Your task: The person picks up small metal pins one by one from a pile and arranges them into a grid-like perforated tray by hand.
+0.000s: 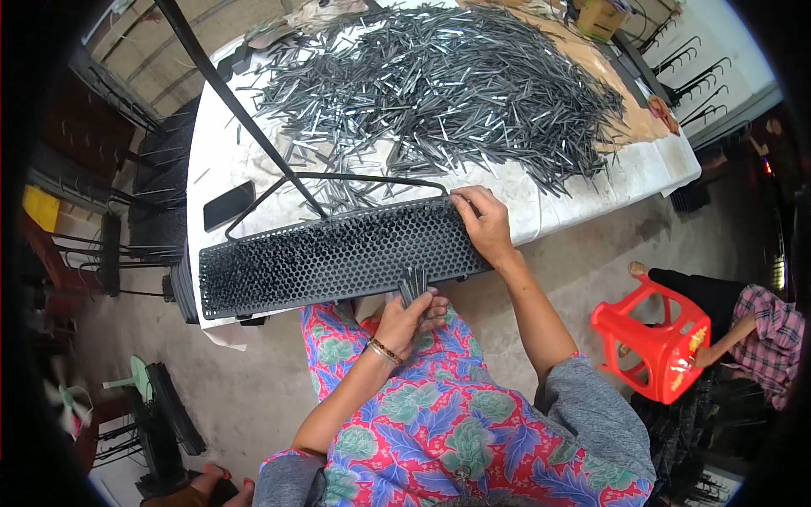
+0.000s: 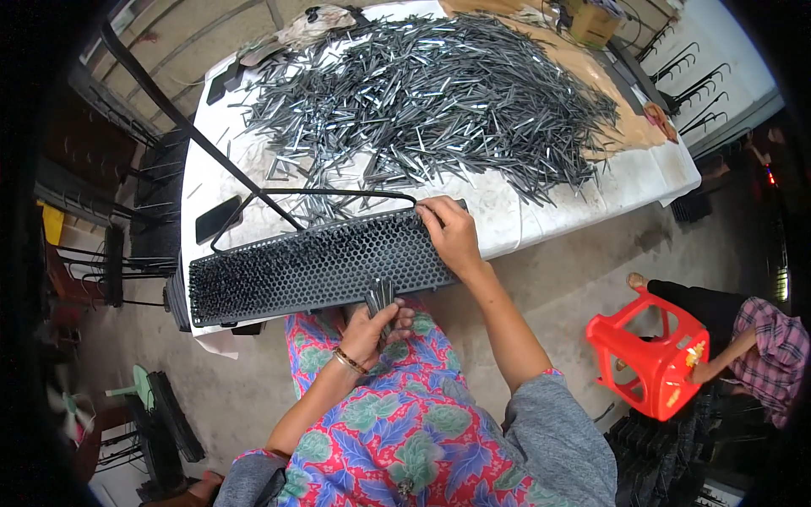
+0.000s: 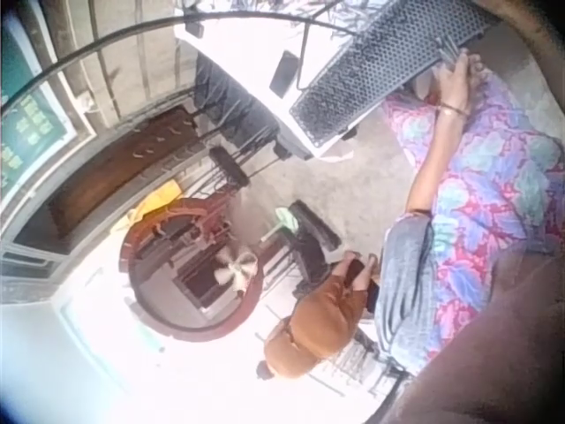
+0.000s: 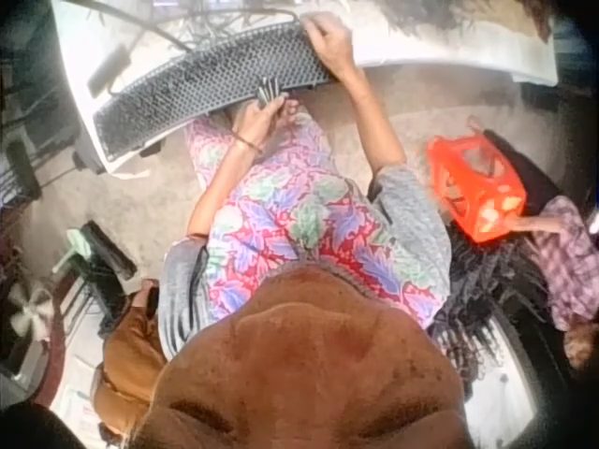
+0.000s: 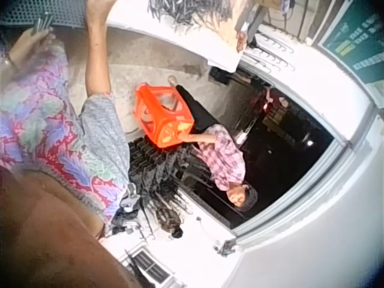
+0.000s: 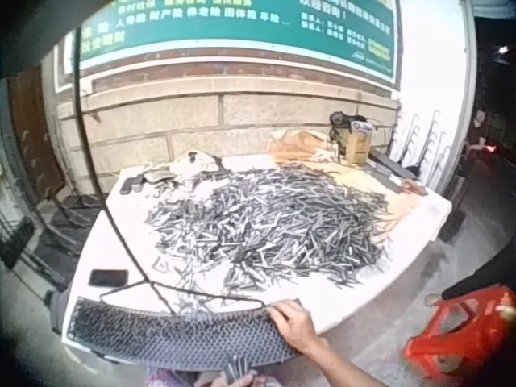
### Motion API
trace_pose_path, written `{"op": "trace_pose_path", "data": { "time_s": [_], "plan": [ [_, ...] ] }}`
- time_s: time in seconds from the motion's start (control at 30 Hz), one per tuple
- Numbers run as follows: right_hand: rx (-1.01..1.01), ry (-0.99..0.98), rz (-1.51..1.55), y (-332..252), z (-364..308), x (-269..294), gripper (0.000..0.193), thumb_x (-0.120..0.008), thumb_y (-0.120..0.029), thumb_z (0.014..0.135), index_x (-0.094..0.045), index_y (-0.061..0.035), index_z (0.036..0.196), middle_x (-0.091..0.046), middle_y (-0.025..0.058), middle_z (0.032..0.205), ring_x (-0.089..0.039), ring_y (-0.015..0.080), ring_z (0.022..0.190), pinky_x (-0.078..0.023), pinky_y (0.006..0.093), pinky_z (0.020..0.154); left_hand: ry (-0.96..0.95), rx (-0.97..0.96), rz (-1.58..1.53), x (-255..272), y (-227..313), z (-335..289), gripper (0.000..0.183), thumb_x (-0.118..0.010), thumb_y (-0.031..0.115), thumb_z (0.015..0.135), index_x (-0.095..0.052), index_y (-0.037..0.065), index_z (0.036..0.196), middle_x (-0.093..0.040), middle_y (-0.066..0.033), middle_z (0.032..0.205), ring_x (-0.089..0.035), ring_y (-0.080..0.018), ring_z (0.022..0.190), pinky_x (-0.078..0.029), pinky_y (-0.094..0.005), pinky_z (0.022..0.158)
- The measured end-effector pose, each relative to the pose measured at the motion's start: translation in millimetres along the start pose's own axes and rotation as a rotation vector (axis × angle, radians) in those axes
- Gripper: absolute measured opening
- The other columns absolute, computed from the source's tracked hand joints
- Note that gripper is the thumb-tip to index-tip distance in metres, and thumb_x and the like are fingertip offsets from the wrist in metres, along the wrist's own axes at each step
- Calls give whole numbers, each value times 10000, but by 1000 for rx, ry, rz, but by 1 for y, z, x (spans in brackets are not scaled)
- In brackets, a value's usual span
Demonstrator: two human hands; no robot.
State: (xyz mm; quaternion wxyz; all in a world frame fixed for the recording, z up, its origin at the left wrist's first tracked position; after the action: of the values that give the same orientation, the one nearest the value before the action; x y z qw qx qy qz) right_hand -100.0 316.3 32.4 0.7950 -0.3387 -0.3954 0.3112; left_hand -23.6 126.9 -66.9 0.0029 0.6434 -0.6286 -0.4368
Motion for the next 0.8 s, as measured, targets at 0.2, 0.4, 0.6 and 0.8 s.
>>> {"op": "trace_pose_path", "data": {
  "time_s": [0.2, 0.4, 0.6, 0.8],
  "plan": [
    [117, -67, -79, -9, 0, -3, 98, -614, -43, 825, -636, 17, 899, -630, 127, 847, -612, 242, 761, -474, 303, 684, -18, -1, 4, -1, 0, 0, 193, -539, 144, 918, -531, 0, 1045, -630, -115, 937, -620, -159, 805, -562, -299, 672],
    [103, -121, -54, -11, 0, -7, 116, -616, -42, 821, -638, 20, 917, -633, 125, 864, -616, 240, 777, -478, 304, 689, -23, 2, 1, 0, -2, 0, 186, -535, 148, 920, -527, 9, 1044, -627, -105, 927, -616, -154, 800, -561, -295, 673],
    [108, -114, -64, -8, -1, -7, 136, -611, -47, 830, -642, 19, 944, -642, 128, 870, -626, 244, 775, -482, 306, 699, -28, 4, 7, 1, -5, 0, 189, -532, 150, 920, -523, 12, 1050, -627, -105, 933, -616, -154, 803, -561, -296, 688],
    [77, -49, -53, -10, 3, 3, 156, -597, -52, 849, -643, 23, 977, -650, 116, 870, -582, 154, 596, -463, 260, 562, -26, 1, -8, 0, -3, -3, 202, -539, 153, 917, -532, 7, 1056, -619, -108, 927, -615, -158, 789, -565, -289, 670]
  ]
}}
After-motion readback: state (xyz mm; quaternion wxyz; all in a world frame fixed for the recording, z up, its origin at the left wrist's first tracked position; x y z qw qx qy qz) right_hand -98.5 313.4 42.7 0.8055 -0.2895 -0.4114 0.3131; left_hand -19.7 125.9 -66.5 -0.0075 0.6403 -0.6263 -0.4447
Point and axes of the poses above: each hand's wrist, its own z-axis towards the middle knuckle, its own x-axis out of the back of the hand, y = z × x, the point moved 8 cm from there along z, towards the middle knuckle
